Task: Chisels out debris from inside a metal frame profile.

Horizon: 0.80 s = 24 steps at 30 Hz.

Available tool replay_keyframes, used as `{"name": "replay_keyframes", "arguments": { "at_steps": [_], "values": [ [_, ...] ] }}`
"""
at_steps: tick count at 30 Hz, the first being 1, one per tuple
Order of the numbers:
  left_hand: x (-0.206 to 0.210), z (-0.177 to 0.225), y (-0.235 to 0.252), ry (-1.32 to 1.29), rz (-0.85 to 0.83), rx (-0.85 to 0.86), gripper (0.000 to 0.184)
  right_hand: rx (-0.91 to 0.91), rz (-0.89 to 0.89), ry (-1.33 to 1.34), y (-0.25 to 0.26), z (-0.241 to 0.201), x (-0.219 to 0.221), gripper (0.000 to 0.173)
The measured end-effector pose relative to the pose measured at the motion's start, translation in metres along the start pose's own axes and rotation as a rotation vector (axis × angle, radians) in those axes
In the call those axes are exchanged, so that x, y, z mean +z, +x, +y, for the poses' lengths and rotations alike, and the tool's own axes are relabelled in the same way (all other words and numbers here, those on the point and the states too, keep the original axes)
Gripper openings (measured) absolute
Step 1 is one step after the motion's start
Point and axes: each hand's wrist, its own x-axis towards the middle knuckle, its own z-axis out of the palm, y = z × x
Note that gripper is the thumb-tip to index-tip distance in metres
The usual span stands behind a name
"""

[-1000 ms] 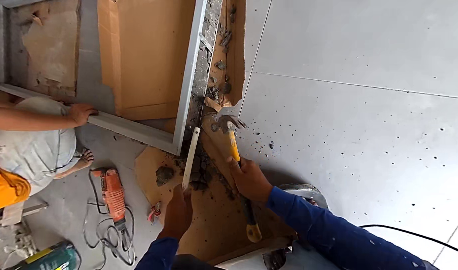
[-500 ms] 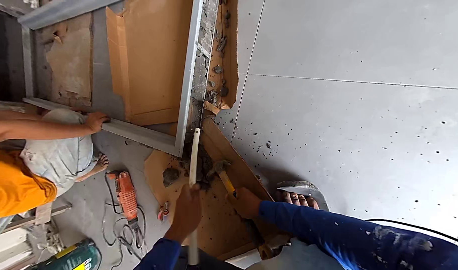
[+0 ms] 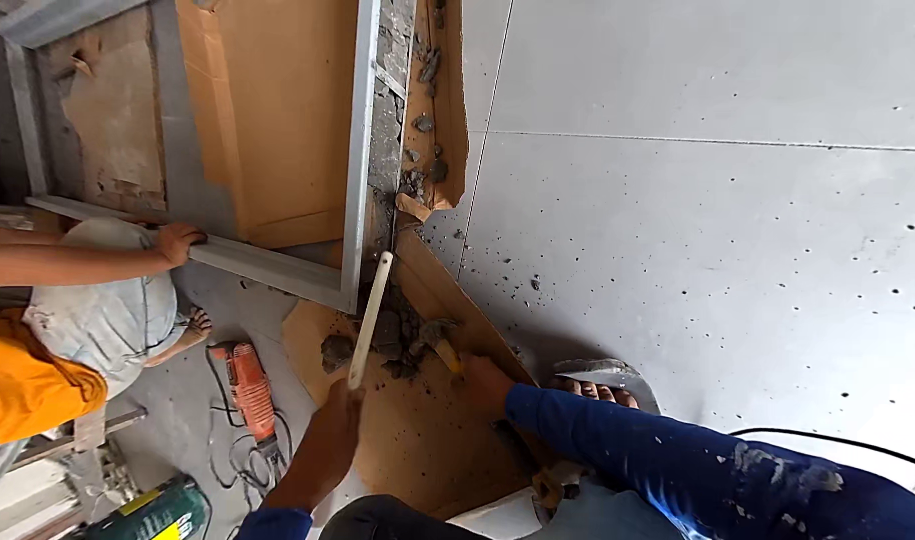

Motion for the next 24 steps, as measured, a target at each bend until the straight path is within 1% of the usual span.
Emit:
{"name": "replay_keyframes", "arguments": {
  "at_steps": [1,2,3,4,5,7,9,10,11,12,13,14,15,17,18,19,20,21,22,24],
  "values": [
    [0.006,-0.021,0.005,0.117,0.096,0.023,0.043,0.009,-0.019,-0.095,0.0,-0.008,-0.008,0.042],
    [0.008,-0.033,0.011,0.19,0.151,0.031,0.043,0.01,-0.026,-0.179,0.001,-0.015,-0.014,0.04],
    [0.01,-0.038,0.014,0.221,0.15,0.027,0.043,0.004,-0.02,-0.253,0.001,-0.022,-0.018,0.035],
    [0.013,-0.038,0.014,0.197,0.117,0.026,0.043,-0.016,0.0,-0.333,0.001,-0.028,-0.022,0.03],
    [0.016,-0.033,0.014,0.116,0.076,0.032,0.043,-0.04,0.026,-0.407,0.005,-0.036,-0.027,0.027],
    [0.021,-0.001,0.012,-0.195,0.015,0.011,0.044,-0.074,0.045,-0.504,0.015,-0.054,-0.038,0.024],
    [0.015,0.056,0.005,-0.547,0.0,-0.091,0.041,-0.126,0.054,-0.56,0.023,-0.062,-0.037,0.025],
    [0.006,0.085,0.003,-0.604,0.01,-0.142,0.039,-0.148,0.05,-0.576,0.024,-0.066,-0.036,0.024],
    [-0.003,0.105,0.003,-0.538,0.027,-0.171,0.039,-0.16,0.053,-0.583,0.023,-0.071,-0.036,0.026],
    [-0.009,0.113,0.004,-0.369,0.04,-0.176,0.041,-0.18,0.076,-0.577,0.022,-0.076,-0.038,0.027],
    [-0.013,0.108,0.002,-0.155,0.045,-0.16,0.042,-0.234,0.138,-0.567,0.023,-0.082,-0.039,0.028],
    [-0.016,0.092,-0.002,0.02,0.052,-0.126,0.044,-0.325,0.259,-0.569,0.031,-0.087,-0.039,0.03],
    [-0.018,0.062,-0.002,0.138,0.08,-0.071,0.048,-0.419,0.414,-0.576,0.045,-0.092,-0.039,0.031],
    [-0.025,-0.014,0.01,0.263,0.173,0.078,0.054,-0.577,0.729,-0.602,0.086,-0.101,-0.039,0.033],
    [-0.03,-0.046,0.019,0.311,0.224,0.138,0.054,-0.625,0.826,-0.637,0.105,-0.103,-0.04,0.035],
    [-0.037,-0.068,0.031,0.355,0.263,0.187,0.055,-0.646,0.87,-0.663,0.116,-0.105,-0.041,0.038],
    [-0.042,-0.079,0.041,0.372,0.261,0.203,0.055,-0.65,0.872,-0.666,0.118,-0.105,-0.044,0.04],
    [-0.044,-0.084,0.043,0.355,0.221,0.197,0.054,-0.654,0.855,-0.634,0.114,-0.101,-0.043,0.04],
    [-0.042,-0.082,0.04,0.306,0.162,0.177,0.052,-0.666,0.854,-0.564,0.106,-0.094,-0.039,0.036],
    [-0.027,-0.068,0.039,0.213,0.071,0.155,0.055,-0.686,0.906,-0.331,0.087,-0.087,-0.043,0.026]
  ]
}}
